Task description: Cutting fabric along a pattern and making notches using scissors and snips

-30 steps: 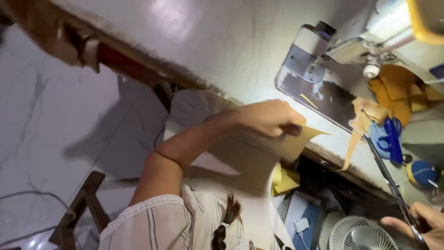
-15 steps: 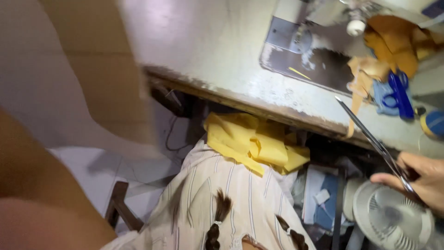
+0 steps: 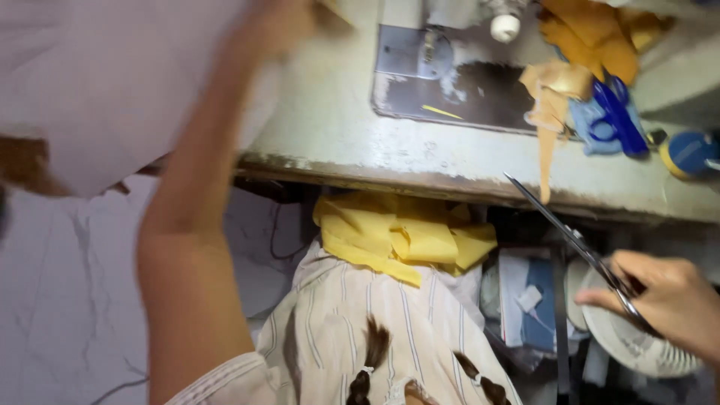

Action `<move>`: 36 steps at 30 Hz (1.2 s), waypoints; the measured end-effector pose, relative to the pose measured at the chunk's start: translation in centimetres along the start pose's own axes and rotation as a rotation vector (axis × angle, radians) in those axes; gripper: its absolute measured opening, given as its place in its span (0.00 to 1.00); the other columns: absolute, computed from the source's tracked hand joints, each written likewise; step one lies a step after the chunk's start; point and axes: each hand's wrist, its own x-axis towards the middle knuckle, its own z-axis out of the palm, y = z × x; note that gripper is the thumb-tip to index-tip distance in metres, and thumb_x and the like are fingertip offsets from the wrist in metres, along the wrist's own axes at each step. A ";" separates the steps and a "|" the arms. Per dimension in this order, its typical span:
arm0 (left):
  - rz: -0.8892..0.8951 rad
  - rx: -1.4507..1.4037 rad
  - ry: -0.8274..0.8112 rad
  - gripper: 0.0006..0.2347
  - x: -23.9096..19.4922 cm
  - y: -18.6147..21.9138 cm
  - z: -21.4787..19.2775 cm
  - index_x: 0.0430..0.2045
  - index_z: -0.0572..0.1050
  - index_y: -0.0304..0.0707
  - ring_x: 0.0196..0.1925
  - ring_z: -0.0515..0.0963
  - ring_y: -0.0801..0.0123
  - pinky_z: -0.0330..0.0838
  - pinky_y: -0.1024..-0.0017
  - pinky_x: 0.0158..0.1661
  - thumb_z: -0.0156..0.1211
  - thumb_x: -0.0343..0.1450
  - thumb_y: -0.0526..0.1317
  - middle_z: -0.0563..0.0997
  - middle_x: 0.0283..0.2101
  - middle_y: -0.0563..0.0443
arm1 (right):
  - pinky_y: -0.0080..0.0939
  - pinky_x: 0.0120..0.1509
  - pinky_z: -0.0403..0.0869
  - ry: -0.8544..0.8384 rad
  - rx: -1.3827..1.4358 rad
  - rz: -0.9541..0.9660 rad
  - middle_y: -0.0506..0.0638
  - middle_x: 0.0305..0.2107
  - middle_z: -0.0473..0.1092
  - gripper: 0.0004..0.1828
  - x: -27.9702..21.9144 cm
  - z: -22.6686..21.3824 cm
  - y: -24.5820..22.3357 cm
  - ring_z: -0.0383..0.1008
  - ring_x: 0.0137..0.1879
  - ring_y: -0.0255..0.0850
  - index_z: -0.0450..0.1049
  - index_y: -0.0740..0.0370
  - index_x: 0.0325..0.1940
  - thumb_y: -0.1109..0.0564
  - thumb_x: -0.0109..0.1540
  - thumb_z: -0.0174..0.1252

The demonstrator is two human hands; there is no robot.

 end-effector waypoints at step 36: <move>0.418 0.598 0.609 0.07 -21.2 -4.9 -0.4 0.48 0.71 0.28 0.25 0.67 0.60 0.60 0.62 0.25 0.60 0.82 0.21 0.73 0.34 0.42 | 0.40 0.30 0.69 -0.247 0.445 0.461 0.60 0.16 0.75 0.20 13.5 -3.6 -9.5 0.76 0.21 0.47 0.71 0.67 0.27 0.54 0.61 0.74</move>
